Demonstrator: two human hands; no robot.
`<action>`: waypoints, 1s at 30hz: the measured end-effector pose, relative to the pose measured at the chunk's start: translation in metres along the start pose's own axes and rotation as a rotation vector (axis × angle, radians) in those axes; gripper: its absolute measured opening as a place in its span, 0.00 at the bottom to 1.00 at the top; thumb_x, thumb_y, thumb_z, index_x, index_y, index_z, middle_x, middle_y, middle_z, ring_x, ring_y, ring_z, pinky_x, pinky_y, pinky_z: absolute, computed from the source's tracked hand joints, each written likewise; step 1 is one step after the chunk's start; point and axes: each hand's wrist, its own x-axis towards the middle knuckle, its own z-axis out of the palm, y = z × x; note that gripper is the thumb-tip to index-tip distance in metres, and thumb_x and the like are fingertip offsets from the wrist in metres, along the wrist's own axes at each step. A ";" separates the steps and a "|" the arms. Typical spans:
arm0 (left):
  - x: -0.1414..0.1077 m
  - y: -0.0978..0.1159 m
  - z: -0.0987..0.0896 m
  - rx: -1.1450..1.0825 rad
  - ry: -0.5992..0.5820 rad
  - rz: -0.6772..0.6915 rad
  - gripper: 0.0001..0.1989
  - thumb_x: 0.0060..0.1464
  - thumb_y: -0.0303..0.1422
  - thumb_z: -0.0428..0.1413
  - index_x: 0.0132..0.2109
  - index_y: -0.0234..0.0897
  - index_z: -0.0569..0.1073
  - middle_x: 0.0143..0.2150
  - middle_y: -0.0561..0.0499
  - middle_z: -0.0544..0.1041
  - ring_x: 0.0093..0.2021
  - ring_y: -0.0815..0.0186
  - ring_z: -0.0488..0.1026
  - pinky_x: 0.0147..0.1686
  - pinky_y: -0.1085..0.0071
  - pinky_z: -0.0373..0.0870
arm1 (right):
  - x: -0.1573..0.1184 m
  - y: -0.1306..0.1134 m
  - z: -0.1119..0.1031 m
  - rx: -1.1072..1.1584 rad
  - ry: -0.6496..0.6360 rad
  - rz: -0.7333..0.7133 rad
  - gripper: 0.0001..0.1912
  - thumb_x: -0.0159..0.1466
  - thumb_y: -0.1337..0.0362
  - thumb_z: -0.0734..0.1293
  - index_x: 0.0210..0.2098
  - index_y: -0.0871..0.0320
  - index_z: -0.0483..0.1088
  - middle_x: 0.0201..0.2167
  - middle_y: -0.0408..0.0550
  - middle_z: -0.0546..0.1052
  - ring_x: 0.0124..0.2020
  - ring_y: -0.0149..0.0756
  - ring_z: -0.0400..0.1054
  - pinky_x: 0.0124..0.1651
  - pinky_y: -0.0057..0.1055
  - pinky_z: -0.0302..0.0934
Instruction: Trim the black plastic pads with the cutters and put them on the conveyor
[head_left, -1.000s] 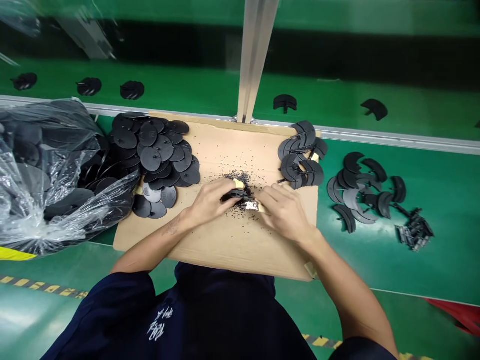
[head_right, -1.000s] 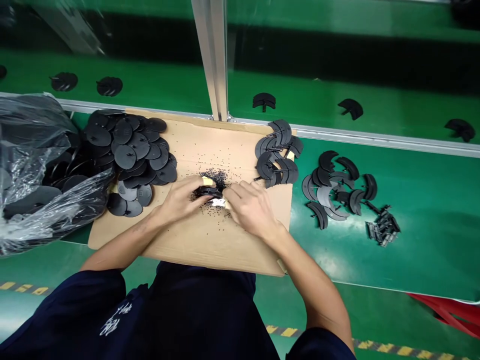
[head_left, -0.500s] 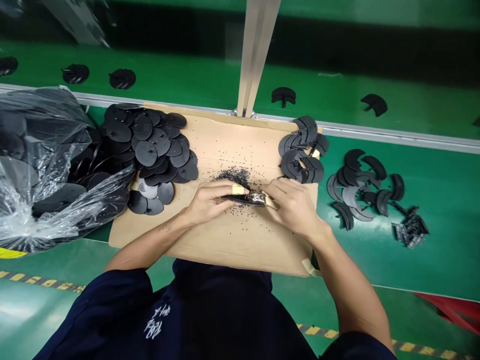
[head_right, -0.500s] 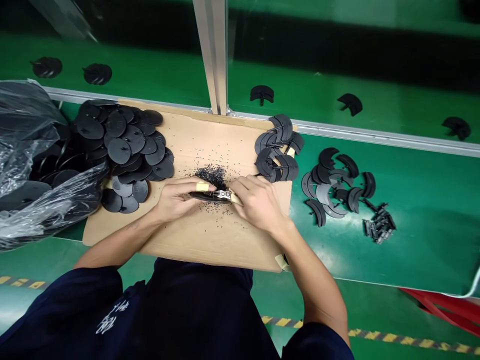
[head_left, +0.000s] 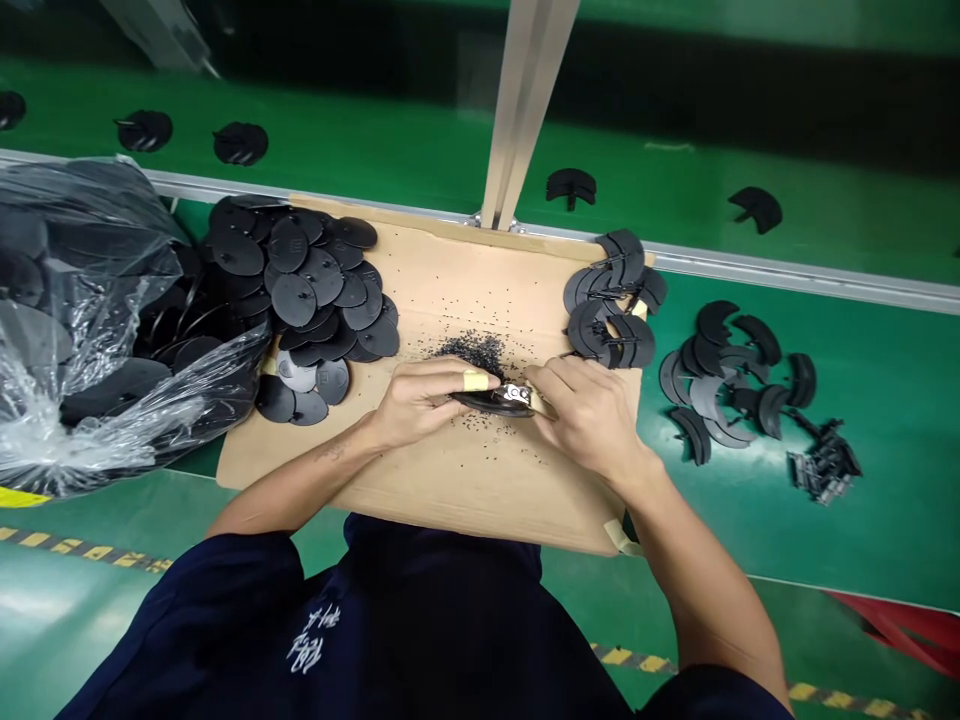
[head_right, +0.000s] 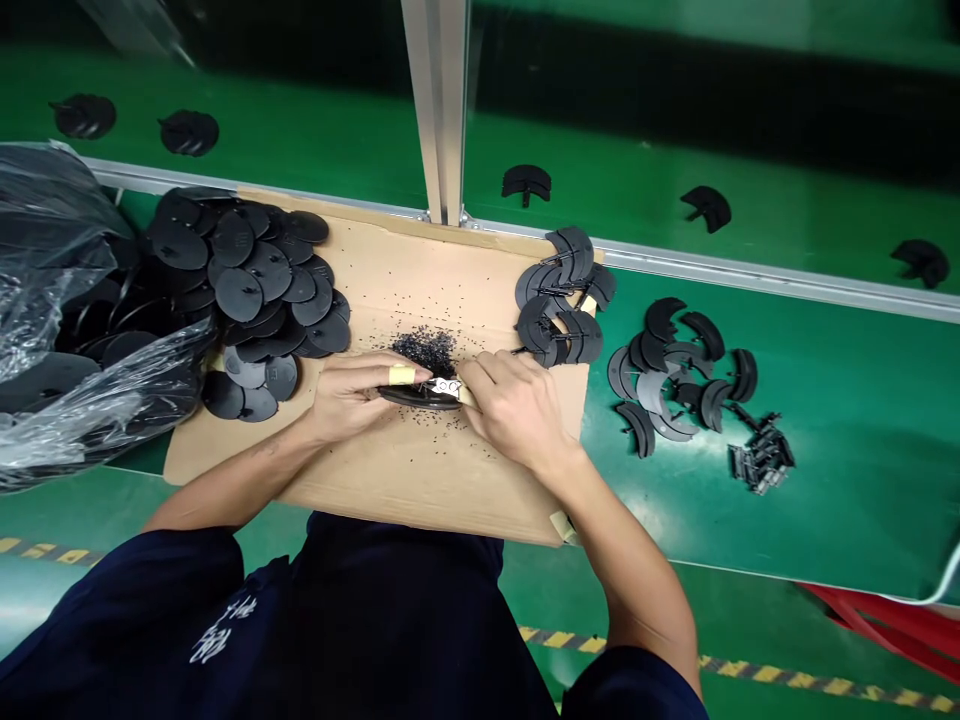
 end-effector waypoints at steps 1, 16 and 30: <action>0.000 0.000 0.000 0.000 -0.001 -0.001 0.15 0.59 0.24 0.63 0.52 0.39 0.81 0.43 0.46 0.85 0.42 0.67 0.82 0.41 0.70 0.82 | 0.000 0.000 -0.001 -0.003 -0.006 -0.004 0.13 0.68 0.69 0.57 0.36 0.58 0.73 0.26 0.48 0.75 0.28 0.37 0.64 0.32 0.35 0.55; 0.001 0.004 -0.002 0.012 -0.048 0.007 0.14 0.61 0.25 0.61 0.53 0.40 0.80 0.42 0.47 0.84 0.41 0.66 0.82 0.40 0.70 0.81 | 0.000 -0.002 0.001 0.148 -0.161 0.086 0.12 0.65 0.71 0.58 0.33 0.58 0.73 0.26 0.47 0.76 0.27 0.33 0.65 0.31 0.31 0.54; 0.141 -0.062 -0.136 1.090 -0.313 -0.494 0.18 0.69 0.35 0.46 0.60 0.33 0.70 0.54 0.40 0.76 0.57 0.54 0.70 0.63 0.57 0.65 | -0.019 0.013 0.026 0.034 0.022 0.063 0.09 0.70 0.63 0.61 0.38 0.59 0.71 0.35 0.54 0.78 0.37 0.44 0.70 0.41 0.37 0.56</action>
